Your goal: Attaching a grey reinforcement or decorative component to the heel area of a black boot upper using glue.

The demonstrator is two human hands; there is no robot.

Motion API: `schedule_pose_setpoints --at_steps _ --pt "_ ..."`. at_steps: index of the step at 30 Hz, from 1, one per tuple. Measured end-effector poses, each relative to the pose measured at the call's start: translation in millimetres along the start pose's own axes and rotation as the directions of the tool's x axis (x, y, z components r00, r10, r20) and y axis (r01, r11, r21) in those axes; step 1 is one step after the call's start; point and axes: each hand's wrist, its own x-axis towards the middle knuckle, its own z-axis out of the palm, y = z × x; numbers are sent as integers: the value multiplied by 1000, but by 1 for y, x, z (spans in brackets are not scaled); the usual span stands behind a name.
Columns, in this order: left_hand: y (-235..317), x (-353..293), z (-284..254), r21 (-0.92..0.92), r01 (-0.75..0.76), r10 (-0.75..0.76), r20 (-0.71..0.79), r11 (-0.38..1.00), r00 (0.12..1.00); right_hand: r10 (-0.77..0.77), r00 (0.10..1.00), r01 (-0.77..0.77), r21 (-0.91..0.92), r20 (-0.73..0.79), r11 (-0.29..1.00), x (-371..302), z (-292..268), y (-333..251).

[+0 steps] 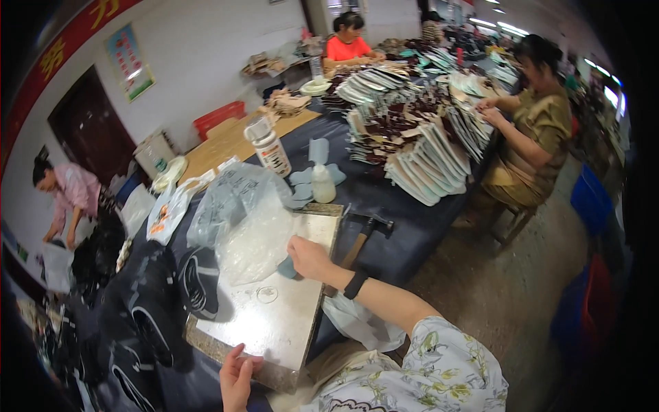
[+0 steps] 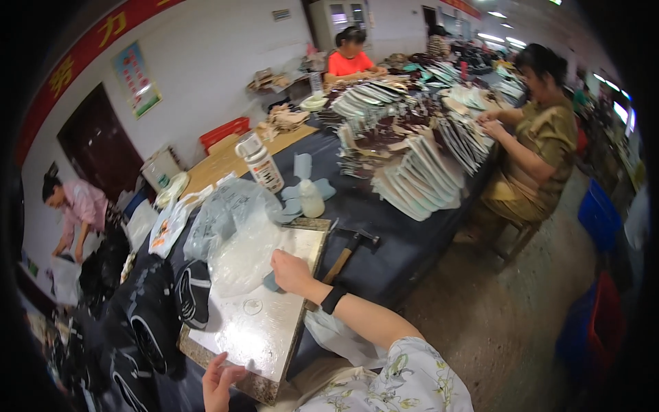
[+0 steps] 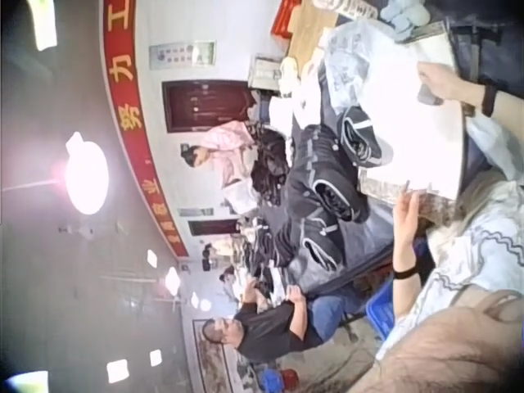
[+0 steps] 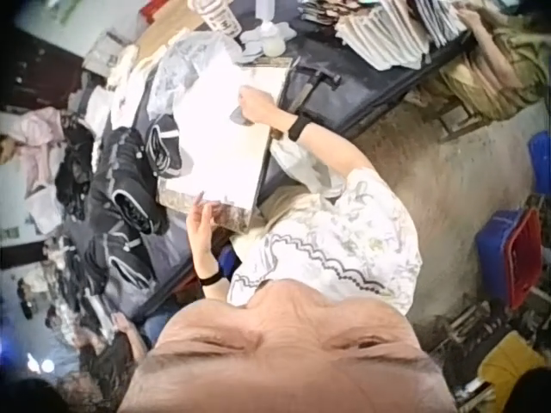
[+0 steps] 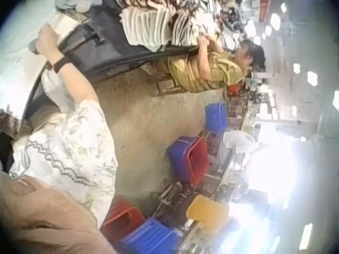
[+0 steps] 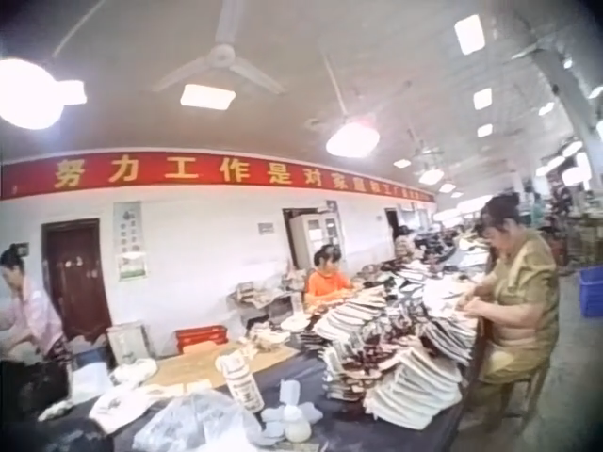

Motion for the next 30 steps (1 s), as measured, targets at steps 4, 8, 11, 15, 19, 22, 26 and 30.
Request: schedule_pose_setpoints --at_steps 4,8,11,15,19,22,26,30 --pt "8 18 -34 -108 -79 70 -81 991 994 265 964 -257 385 33 886 -1 0 -4" --pt "60 34 -61 -337 -145 74 -215 930 974 247 962 -173 438 -117 882 -2 20 -6" --pt "86 45 -113 -442 -215 106 -259 871 960 231 968 -154 494 -99 856 -5 27 -11" --pt "108 55 -211 -532 -455 470 -118 714 875 191 969 -244 516 155 821 -8 17 -28" --pt "148 68 -231 -506 -451 480 -82 735 873 215 898 -426 634 385 646 -6 7 -38" --pt "153 86 -231 -492 -402 422 -75 772 903 169 953 -286 560 252 777 -10 2 -40" --pt "150 108 -222 -448 -361 341 -128 817 931 189 951 -292 511 243 809 -16 -12 -40" --pt "135 123 -208 -431 -329 265 -203 840 943 168 959 -267 539 228 799 -19 -20 -36"
